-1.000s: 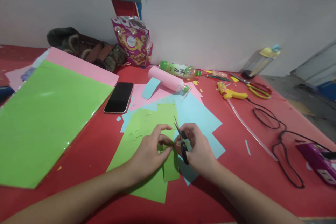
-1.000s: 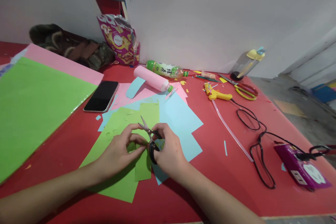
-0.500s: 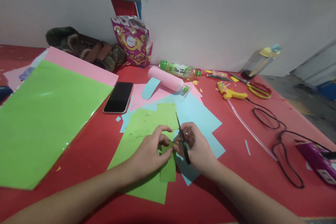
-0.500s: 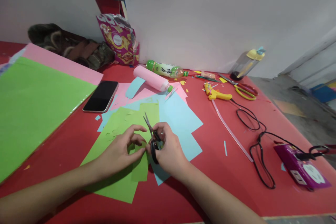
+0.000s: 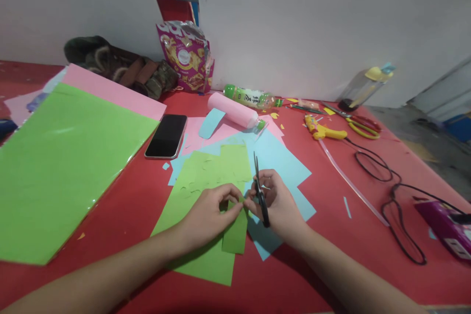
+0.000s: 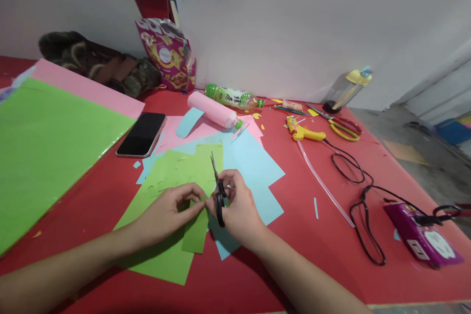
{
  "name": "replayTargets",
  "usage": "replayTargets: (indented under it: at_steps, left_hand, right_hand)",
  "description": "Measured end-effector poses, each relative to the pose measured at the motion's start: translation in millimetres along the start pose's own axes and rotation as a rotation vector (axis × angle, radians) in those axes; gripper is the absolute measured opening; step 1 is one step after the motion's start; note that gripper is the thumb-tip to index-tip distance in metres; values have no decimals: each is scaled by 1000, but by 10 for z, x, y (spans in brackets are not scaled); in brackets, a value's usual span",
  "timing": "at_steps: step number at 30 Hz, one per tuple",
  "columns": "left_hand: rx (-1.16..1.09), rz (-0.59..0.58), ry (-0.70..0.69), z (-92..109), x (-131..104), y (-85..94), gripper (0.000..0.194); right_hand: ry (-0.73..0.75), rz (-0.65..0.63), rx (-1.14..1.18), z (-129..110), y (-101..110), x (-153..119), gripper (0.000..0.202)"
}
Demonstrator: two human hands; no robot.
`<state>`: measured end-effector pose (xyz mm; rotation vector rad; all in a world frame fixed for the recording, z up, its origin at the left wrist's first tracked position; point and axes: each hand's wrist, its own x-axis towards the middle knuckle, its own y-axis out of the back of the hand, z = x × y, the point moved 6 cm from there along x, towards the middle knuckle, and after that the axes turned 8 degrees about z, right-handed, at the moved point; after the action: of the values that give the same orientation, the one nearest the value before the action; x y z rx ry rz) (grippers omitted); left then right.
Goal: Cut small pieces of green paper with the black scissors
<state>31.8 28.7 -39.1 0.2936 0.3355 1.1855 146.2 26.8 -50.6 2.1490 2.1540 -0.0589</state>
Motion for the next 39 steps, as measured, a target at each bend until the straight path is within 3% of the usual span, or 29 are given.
replayTargets:
  at_steps: [5, 10, 19, 24, 32, 39]
  left_hand:
    - [89, -46, -77, 37, 14, 30, 14]
    - [184, -187, -157, 24, 22, 16, 16]
    - [181, -249, -146, 12, 14, 9, 18]
    - [121, -192, -84, -6, 33, 34, 16]
    - [-61, 67, 53, -80, 77, 160, 11]
    - [-103, 41, 117, -100, 81, 137, 8]
  right_hand:
    - [-28, -86, -36, 4, -20, 20, 41]
    - [-21, -206, -178, -5, -61, -14, 38]
    - [26, -234, -241, -18, -76, -37, 36]
    - [7, -199, -184, 3, -49, -16, 38]
    - [6, -126, -117, -19, 35, 50, 38]
    - [33, -57, -122, -62, 86, 89, 36]
